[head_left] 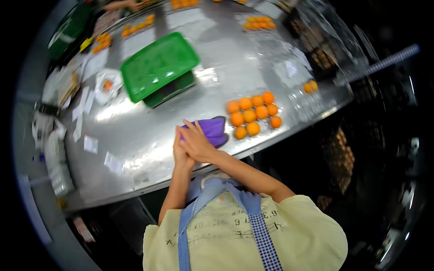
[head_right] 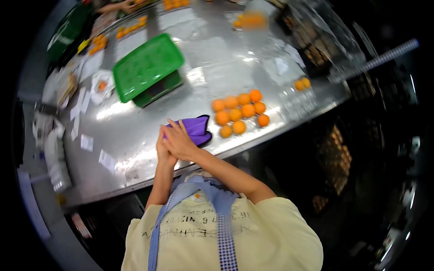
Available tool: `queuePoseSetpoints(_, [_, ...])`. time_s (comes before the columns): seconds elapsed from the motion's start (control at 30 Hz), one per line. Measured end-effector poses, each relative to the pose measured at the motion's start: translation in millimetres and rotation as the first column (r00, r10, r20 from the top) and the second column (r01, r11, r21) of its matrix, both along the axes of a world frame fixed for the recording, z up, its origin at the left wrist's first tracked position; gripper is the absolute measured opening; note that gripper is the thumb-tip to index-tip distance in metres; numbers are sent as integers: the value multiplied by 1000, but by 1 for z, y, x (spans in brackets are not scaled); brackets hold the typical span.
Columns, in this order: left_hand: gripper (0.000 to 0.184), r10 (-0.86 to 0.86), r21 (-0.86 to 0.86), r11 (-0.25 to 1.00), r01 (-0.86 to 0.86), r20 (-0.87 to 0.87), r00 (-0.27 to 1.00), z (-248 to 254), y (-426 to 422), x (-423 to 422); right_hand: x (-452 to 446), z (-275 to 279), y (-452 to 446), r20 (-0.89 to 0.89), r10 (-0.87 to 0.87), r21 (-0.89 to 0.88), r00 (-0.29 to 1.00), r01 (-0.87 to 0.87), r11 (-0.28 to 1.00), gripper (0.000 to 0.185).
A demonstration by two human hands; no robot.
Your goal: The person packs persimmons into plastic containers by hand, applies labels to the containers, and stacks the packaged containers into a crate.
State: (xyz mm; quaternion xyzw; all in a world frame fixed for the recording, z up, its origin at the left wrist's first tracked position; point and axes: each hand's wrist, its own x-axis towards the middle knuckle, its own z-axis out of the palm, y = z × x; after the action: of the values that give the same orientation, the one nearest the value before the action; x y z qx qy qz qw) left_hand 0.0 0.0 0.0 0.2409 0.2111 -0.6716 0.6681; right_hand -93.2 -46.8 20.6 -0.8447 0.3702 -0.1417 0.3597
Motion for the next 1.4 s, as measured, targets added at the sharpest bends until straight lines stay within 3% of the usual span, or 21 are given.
queuePoseSetpoints(0.07, [47,-109,-40,993,111,60,992,-12,-9,28,36,24,-2,-397,-6,-246,918,-100,964,84])
queuePoseSetpoints(0.13, [48,-102,55,995,87,665,740,66,-52,174,151,37,-37,250,-6,-279,968,78,957,77])
queuePoseSetpoints(0.27, [34,35,-62,993,105,969,243,9,-77,176,31,50,-42,393,-151,-157,907,228,961,65])
queuePoseSetpoints(0.3, [37,9,-16,992,128,998,60,6,-86,169,1,44,-42,388,-219,-71,895,266,961,62])
queuePoseSetpoints(0.33, [39,-54,107,980,169,955,-292,4,-95,156,-30,38,-43,468,-301,-122,831,399,909,55])
queuePoseSetpoints(0.4, [49,41,339,911,234,491,-870,-11,-101,134,-114,30,-39,423,-468,-40,776,532,846,41])
queuePoseSetpoints(0.43, [65,62,498,810,309,451,-890,-13,-105,125,-158,34,-34,424,-500,-211,755,620,756,37])
queuePoseSetpoints(0.47, [67,60,533,795,290,408,-911,-7,-97,110,-205,48,-19,339,-662,7,668,702,712,32])
queuePoseSetpoints(0.5, [70,63,554,790,262,352,-934,-2,-95,102,-250,32,-16,383,-677,-221,628,774,593,27])
queuePoseSetpoints(0.53, [71,29,543,799,259,395,-918,-3,-95,105,-291,33,-8,431,-754,-176,496,865,469,23])
queuePoseSetpoints(0.63, [57,-222,571,817,80,439,-871,22,-93,87,-428,24,17,304,-928,-181,214,970,164,25])
queuePoseSetpoints(0.7, [48,-165,408,909,85,539,-826,16,-89,86,-506,3,27,147,-985,-196,93,979,63,30])
queuePoseSetpoints(0.77, [42,-139,334,937,105,630,-764,24,-90,70,-571,-25,22,-26,-995,-490,94,867,95,40])
queuePoseSetpoints(0.9, [34,-91,196,973,121,811,-578,32,-81,26,-633,-59,-8,-266,-960,-577,84,784,228,56])
queuePoseSetpoints(1.0, [27,-60,135,989,63,749,-660,44,-57,-12,-645,-51,-22,-429,-903,-597,18,744,299,56])
queuePoseSetpoints(1.07, [23,-148,153,987,-43,788,-597,63,-54,-44,-650,-51,-29,-526,-850,-609,-12,704,367,57])
queuePoseSetpoints(1.13, [20,-142,115,990,-83,823,-550,48,-43,-41,-647,-77,-28,-585,-806,-617,90,595,515,53])
queuePoseSetpoints(1.2, [18,-144,100,989,-112,846,-514,42,-24,-34,-637,-116,-12,-512,-821,-509,252,682,526,55])
queuePoseSetpoints(1.27, [18,-166,107,983,-147,861,-480,43,-13,-41,-623,-100,-9,-547,-803,-370,237,792,486,48])
queuePoseSetpoints(1.3, [17,-198,141,977,-158,874,-444,44,-6,-42,-636,-121,2,-420,-850,-405,318,773,489,45])
queuePoseSetpoints(1.4, [17,-224,159,970,-183,881,-417,41,3,-40,-627,-81,12,-374,-917,-391,140,873,293,51])
